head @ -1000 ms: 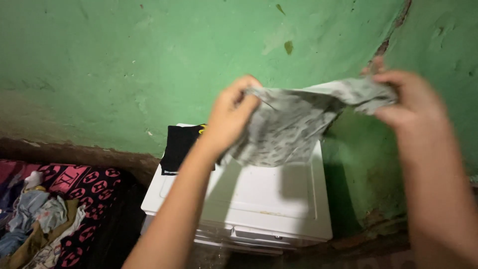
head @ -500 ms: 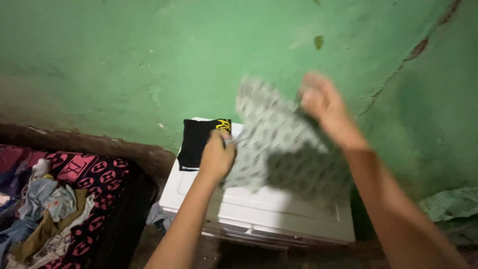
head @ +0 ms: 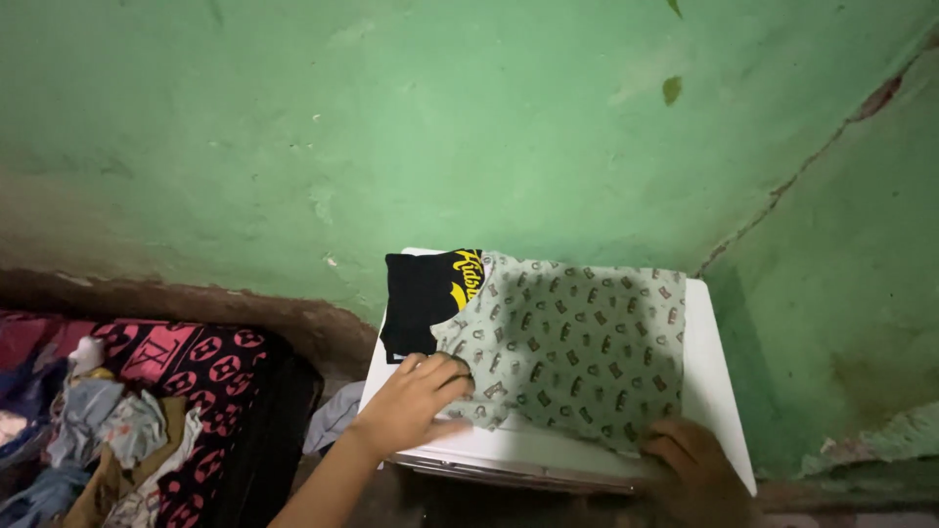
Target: The person is folding various articles of clothing, including t-shirts, shorts, and undergarments, on top of a white storage bin and then placing them onto a bed.
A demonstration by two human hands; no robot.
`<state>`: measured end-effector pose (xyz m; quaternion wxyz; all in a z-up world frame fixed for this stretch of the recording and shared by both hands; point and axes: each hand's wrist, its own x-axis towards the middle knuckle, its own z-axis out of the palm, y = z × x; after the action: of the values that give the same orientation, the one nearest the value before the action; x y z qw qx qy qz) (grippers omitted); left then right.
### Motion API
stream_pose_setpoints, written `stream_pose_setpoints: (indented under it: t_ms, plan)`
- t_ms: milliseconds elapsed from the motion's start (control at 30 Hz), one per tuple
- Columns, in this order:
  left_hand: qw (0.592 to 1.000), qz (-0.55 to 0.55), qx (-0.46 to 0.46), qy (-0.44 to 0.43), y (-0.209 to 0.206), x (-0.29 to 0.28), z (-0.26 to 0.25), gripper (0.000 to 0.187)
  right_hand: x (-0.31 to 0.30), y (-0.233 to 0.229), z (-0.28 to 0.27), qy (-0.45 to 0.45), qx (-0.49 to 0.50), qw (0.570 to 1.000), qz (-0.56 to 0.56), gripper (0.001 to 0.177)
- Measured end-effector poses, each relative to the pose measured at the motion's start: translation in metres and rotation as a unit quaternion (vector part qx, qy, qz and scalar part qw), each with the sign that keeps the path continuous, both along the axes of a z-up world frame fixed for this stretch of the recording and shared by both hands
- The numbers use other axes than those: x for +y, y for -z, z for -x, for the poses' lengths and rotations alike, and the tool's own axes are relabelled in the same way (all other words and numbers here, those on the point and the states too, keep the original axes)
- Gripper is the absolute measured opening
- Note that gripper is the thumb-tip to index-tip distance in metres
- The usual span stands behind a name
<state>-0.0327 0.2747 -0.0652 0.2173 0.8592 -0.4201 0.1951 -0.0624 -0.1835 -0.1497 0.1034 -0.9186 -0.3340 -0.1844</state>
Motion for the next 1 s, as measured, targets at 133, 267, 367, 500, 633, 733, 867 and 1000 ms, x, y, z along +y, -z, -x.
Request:
stream_pose_setpoints:
  t_ms: [133,267,367,500,633,733,867,1000]
  plan:
    - [0.998,-0.064,-0.006,0.006,0.020,0.003,-0.012,0.020,-0.006,-0.002,-0.013,0.014,0.002,0.993,0.115,0.034]
    - [1.000,-0.015,0.021,0.006,0.023,-0.002,-0.024,0.014,-0.032,0.006,-0.034,0.131,0.167,0.954,0.212,0.014]
    - [0.988,0.131,0.082,-0.009,0.032,-0.014,-0.050,0.013,-0.032,-0.035,-0.038,0.190,0.148,0.964,-0.111,0.012]
    - [0.917,0.326,0.223,-0.053,0.006,-0.031,-0.102,0.025,0.002,-0.144,-0.057,0.162,-0.008,0.911,-0.378,0.017]
    - [0.923,0.152,0.346,-0.076,-0.158,-0.029,-0.091,0.031,0.023,-0.242,-0.072,0.207,-0.055,0.903,-0.373,0.018]
    - [0.936,0.054,0.331,-0.103,-0.193,-0.008,-0.104,0.039,0.030,-0.297,-0.071,0.201,0.037,0.866,-0.456,0.013]
    - [0.910,0.215,0.354,0.006,-0.195,0.012,-0.110,0.035,0.013,-0.327,-0.064,0.161,0.110,0.869,-0.454,0.021]
    - [0.789,0.405,0.454,0.087,-0.197,0.008,-0.094,0.021,-0.010,-0.325,-0.060,0.120,0.212,0.864,-0.441,0.031]
